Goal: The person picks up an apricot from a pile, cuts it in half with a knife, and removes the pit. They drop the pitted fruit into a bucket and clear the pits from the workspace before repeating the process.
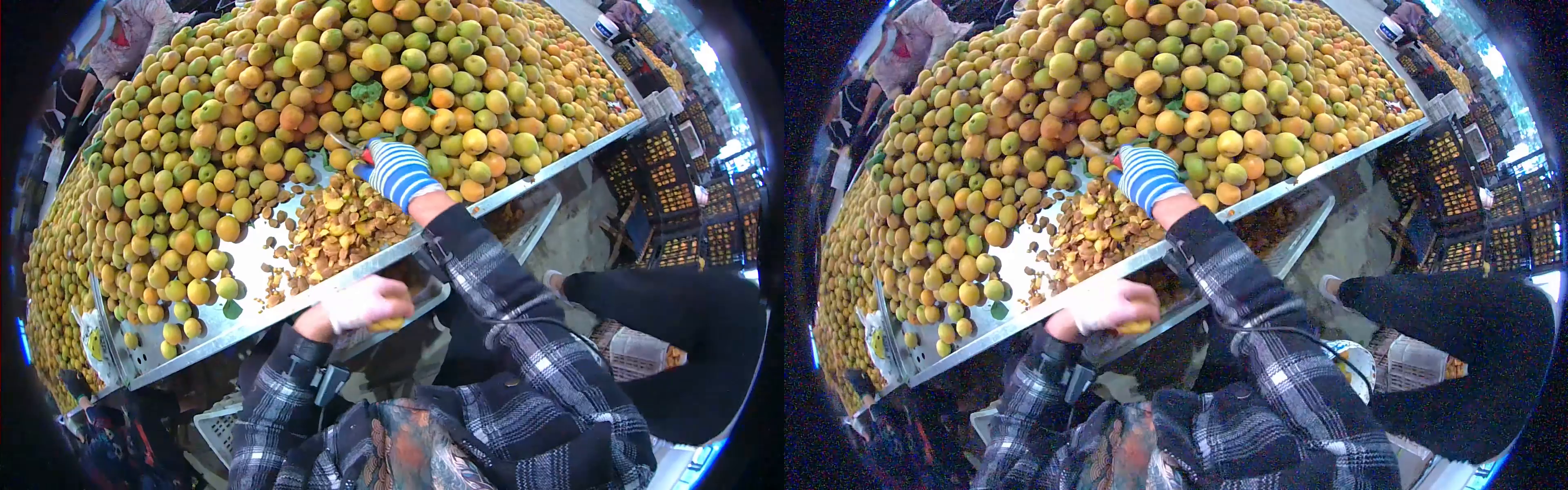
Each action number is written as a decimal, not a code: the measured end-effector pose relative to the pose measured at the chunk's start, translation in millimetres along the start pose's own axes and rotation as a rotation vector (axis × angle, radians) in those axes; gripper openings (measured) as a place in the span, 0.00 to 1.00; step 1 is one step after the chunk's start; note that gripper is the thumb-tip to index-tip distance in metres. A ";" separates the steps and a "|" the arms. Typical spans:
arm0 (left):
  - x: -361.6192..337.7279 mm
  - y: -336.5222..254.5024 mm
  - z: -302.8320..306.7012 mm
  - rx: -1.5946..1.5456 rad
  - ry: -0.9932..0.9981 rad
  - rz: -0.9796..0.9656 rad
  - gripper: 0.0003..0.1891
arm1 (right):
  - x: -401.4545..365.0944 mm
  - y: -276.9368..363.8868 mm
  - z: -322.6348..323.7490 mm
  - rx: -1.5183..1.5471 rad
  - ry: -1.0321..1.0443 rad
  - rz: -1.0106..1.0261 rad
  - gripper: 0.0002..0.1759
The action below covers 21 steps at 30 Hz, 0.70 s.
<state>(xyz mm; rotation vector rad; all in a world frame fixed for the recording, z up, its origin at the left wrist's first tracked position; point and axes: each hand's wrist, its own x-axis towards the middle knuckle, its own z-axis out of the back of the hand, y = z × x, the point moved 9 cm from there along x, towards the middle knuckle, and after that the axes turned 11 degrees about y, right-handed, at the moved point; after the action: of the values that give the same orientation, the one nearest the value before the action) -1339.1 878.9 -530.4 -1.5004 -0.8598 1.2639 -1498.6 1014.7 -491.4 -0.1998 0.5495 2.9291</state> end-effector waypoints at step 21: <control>4.3 14.8 -4.3 0.190 -0.048 0.197 0.29 | 26.5 19.0 -23.3 -0.153 0.186 0.275 0.16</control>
<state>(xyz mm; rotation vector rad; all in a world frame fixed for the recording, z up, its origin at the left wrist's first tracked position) -1334.9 877.6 -545.8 -1.4322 -0.6142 1.4877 -1525.6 992.0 -510.6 -0.4531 0.4044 3.2452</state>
